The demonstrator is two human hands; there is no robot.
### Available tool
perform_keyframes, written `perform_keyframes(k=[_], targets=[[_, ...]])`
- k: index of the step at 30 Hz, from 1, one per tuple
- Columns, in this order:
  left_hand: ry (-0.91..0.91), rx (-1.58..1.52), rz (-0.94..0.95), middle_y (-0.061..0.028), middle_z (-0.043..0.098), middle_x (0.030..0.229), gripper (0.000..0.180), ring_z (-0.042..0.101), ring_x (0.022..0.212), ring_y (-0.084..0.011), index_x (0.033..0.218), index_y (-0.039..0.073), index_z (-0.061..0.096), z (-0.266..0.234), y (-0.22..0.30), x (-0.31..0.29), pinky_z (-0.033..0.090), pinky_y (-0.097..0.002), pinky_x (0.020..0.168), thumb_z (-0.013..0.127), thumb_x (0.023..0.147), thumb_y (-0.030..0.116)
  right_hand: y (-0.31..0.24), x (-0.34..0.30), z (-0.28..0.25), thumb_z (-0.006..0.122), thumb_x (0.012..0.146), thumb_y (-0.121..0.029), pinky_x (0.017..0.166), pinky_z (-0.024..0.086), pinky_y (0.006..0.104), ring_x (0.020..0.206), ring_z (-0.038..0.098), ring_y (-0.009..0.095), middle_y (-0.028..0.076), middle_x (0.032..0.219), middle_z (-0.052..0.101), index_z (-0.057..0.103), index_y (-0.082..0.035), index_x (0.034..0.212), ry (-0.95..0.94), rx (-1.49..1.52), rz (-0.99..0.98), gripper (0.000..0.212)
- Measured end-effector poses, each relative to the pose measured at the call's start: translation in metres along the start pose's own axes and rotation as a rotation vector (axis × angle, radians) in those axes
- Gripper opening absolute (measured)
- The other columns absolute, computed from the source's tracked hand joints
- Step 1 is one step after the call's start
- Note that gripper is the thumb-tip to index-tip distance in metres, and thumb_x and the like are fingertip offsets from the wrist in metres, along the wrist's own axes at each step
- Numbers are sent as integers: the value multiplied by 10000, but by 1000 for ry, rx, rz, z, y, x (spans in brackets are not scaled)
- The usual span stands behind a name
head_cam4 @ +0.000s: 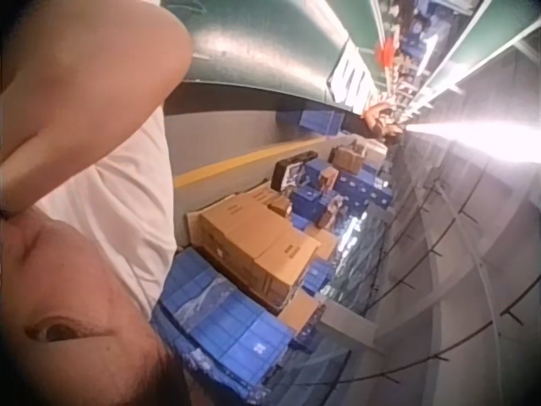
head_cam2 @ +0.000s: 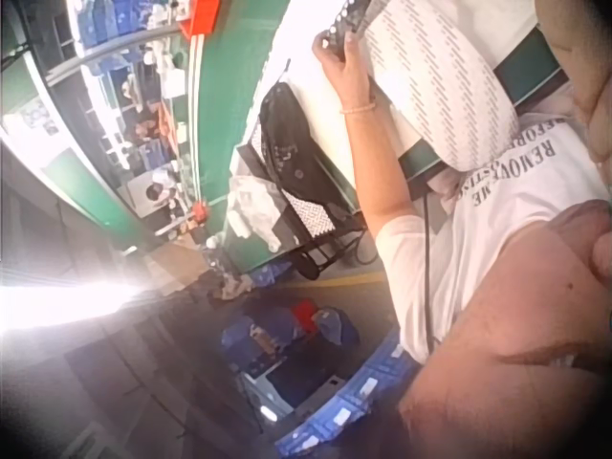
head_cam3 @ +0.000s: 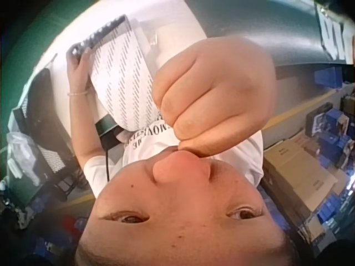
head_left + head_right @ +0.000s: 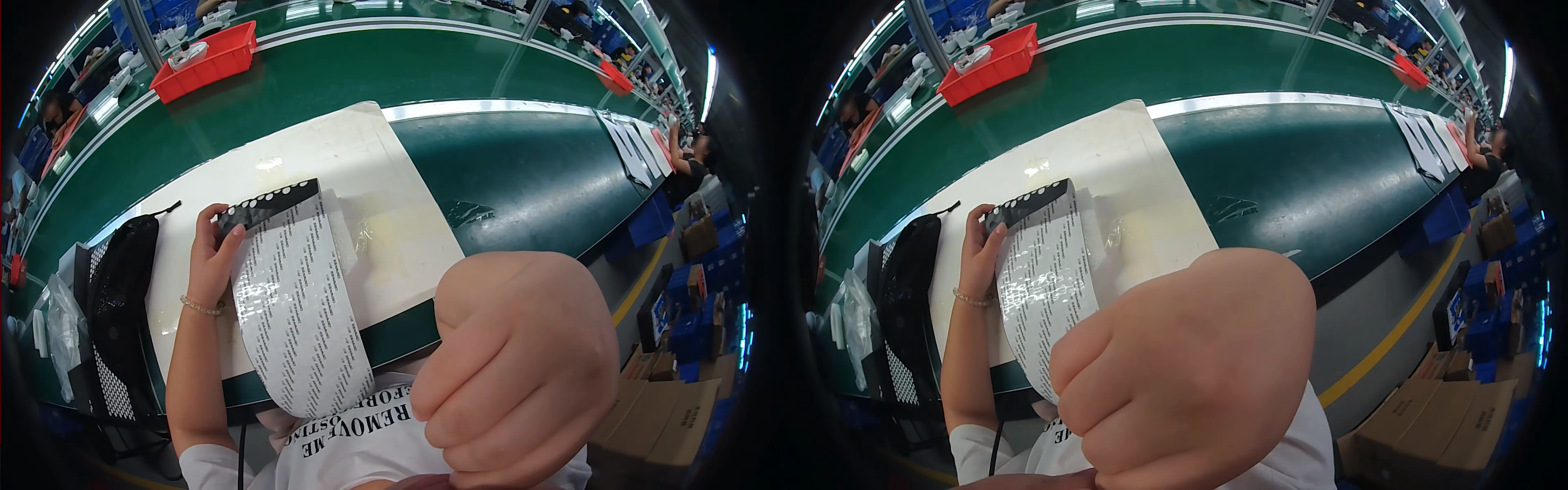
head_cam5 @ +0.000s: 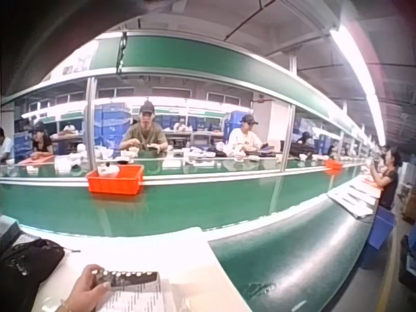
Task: Assembling and inspecting electronic camera components on a production line.
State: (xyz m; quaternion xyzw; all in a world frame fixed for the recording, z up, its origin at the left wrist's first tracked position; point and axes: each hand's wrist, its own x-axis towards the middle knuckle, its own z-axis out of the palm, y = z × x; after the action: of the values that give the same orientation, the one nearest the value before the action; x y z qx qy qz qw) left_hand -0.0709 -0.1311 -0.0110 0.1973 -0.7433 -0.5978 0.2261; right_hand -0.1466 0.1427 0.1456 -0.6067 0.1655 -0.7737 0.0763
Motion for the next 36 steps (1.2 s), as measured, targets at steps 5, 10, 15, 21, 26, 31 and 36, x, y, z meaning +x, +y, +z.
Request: perform_keyframes(k=[5,10,15,21,26,31,36], targets=[[2,30,-3,-40,518,862,396,464,780,-84,1159,72,394,-5,-4,0,378,-203,696,578,823,173,-1,50,-27,562,713,36,481,414,308,486,484,199,110,569,495,535,76,630,-964,47,175,96],[41,31,-2,-31,515,846,394,459,768,-78,1157,70,395,-16,-8,-4,372,-197,681,578,824,173,11,-3,-8,560,715,36,482,419,306,486,487,198,112,570,500,534,75,627,-502,111,109,100],[-8,-6,15,-29,512,845,393,457,767,-73,1154,69,397,-2,-3,1,373,-194,678,582,824,177,-8,50,-25,561,718,35,486,423,308,488,490,198,114,576,506,532,74,624,-958,45,274,105],[7,-14,6,-29,510,852,394,458,769,-74,1155,71,396,-4,-5,0,377,-194,681,584,824,170,-5,49,-27,561,719,34,491,428,309,496,496,201,123,587,515,535,73,620,-959,45,238,110],[1,-39,-5,-34,510,858,397,463,774,-77,1160,69,392,-4,-4,0,380,-195,684,583,824,165,-5,48,-25,559,726,28,497,433,313,502,499,209,133,595,518,537,75,622,-952,60,296,116],[-6,-36,8,-35,510,860,399,464,776,-76,1161,69,391,-4,-4,0,378,-194,687,583,823,161,-4,49,-25,559,727,27,496,435,312,505,501,211,134,599,520,542,79,631,-948,57,231,111],[2,-11,15,-35,511,862,394,464,778,-77,1159,70,393,-4,-6,1,379,-196,688,579,823,153,-4,50,-26,561,725,27,495,434,313,505,502,212,134,599,521,543,78,631,-968,51,213,109]])
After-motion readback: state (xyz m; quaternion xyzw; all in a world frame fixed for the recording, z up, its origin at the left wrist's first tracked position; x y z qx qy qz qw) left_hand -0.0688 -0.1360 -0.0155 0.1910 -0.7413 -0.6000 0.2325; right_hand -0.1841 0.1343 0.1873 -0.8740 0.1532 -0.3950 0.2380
